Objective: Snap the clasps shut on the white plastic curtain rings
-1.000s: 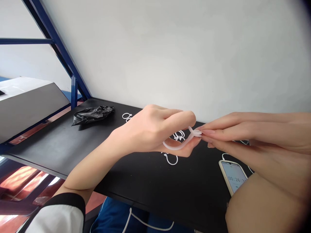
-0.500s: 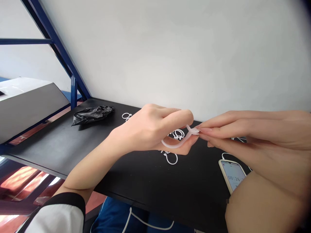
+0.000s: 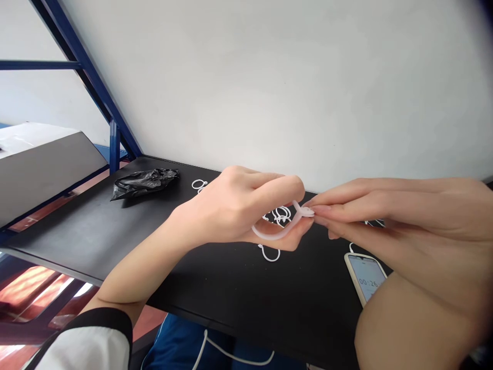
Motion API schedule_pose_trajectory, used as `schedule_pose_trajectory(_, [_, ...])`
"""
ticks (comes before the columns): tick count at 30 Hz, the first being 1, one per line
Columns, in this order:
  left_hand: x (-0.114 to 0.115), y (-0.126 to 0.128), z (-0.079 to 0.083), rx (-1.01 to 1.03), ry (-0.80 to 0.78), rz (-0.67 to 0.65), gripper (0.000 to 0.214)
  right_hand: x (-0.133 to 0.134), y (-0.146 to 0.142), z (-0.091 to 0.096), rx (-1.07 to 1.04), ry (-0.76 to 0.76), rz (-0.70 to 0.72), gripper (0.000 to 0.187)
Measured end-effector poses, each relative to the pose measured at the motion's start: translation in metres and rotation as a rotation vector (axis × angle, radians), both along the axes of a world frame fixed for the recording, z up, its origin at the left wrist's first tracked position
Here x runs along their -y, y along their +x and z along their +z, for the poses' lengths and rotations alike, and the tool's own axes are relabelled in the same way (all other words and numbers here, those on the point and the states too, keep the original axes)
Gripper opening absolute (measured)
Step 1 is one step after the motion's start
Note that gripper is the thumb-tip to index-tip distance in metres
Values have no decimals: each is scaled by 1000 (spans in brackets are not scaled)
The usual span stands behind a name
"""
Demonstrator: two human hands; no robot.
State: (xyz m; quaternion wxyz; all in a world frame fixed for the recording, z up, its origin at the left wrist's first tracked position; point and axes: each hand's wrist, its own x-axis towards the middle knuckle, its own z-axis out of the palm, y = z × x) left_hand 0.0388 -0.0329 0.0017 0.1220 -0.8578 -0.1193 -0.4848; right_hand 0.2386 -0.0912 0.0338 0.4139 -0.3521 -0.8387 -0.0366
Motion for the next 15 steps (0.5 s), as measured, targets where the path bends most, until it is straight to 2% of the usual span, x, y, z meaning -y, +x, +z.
schedule_pose_trajectory(5, [-2, 0, 1, -4, 26, 11, 22, 0, 3, 2, 60, -23, 0, 13])
schedule_pose_trajectory(10, [-2, 1, 1, 11, 10, 5, 20, -1, 2, 0, 6, -3, -18, 13])
schedule_pose_trajectory(15, [2, -1, 3, -3, 12, 36, 20, -2, 10, 4, 158, -45, 23, 12])
